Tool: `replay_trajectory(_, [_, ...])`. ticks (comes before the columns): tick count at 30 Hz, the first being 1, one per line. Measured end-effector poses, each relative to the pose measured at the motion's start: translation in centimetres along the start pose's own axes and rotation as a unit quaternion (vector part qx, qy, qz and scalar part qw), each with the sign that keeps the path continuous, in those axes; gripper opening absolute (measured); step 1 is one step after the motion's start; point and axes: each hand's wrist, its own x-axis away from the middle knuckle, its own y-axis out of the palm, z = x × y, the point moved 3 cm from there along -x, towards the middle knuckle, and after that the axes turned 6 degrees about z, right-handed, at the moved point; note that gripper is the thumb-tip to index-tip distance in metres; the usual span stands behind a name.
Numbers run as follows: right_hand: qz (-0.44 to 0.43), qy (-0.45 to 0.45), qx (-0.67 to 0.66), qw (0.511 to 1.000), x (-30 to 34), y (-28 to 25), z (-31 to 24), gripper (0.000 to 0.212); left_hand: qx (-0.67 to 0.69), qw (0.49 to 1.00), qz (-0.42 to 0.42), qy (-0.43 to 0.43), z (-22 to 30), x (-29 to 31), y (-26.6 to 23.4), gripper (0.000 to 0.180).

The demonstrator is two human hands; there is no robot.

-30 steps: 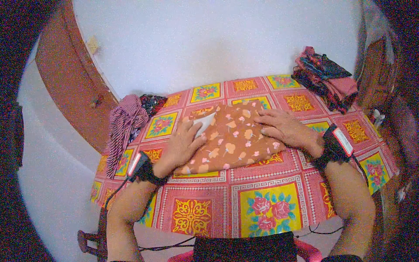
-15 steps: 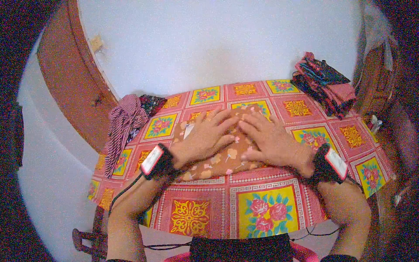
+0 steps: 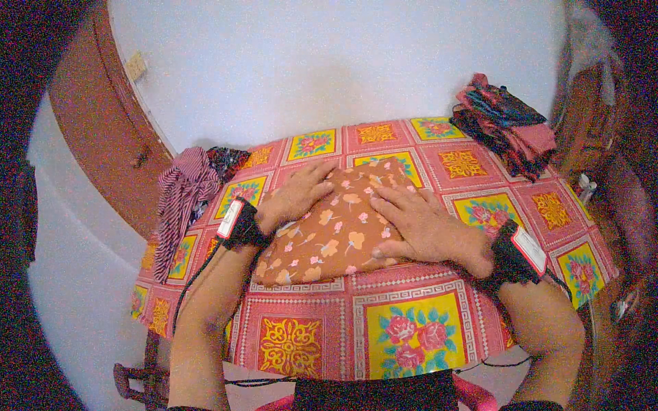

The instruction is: Folding a patterned cloth garment on a table.

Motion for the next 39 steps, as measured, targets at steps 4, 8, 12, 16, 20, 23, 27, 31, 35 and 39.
replay_trajectory(4, [0.011, 0.001, -0.043, 0.999, -0.1, -0.2, 0.1, 0.078, 0.014, 0.993, 0.114, 0.023, 1.8, 1.9, -2.5, 0.050])
replay_trajectory(8, [0.071, 0.022, -0.083, 0.994, -0.4, -1.7, 0.9, 0.066, -0.163, 0.939, 0.102, 0.286, 8.5, 4.7, -3.9, 0.053])
replay_trajectory(12, [0.141, -0.021, -0.163, 0.976, -0.7, -2.6, 1.9, 0.054, -0.058, 0.982, 0.045, 0.176, 15.1, 7.4, -3.1, 0.058])
replay_trajectory(16, [0.112, -0.032, -0.131, 0.984, -0.7, -2.4, 1.7, 0.052, -0.045, 0.980, 0.031, 0.191, 15.7, 7.9, -1.4, 0.071])
replay_trajectory(20, [0.053, -0.044, -0.101, 0.993, -0.7, -0.1, 3.6, 0.050, -0.026, 0.985, 0.003, 0.169, 15.6, 7.9, -1.0, 0.075])
replay_trajectory(23, [0.041, 0.022, -0.061, 0.997, -0.4, -0.5, 5.3, 0.050, -0.016, 0.985, 0.006, 0.173, 15.2, 8.0, -0.9, 0.075])
replay_trajectory(27, [0.006, 0.070, 0.023, 0.997, 0.7, -1.2, 7.6, 0.049, 0.000, 0.986, 0.002, 0.169, 15.2, 8.2, -1.2, 0.073])
replay_trajectory(31, [0.079, 0.181, -0.050, 0.979, 1.5, -0.9, 9.4, 0.051, 0.000, 0.984, 0.044, 0.173, 14.5, 8.5, -1.3, 0.065])
replay_trajectory(35, [0.187, 0.139, -0.096, 0.968, 1.1, -2.4, 7.8, 0.055, -0.054, 0.980, 0.030, 0.187, 12.0, 8.9, -1.9, 0.052])
replay_trajectory(39, [0.183, 0.074, -0.052, 0.979, 0.3, -1.7, 5.9, 0.054, -0.065, 0.980, 0.053, 0.182, 7.9, 9.4, -3.5, 0.042])
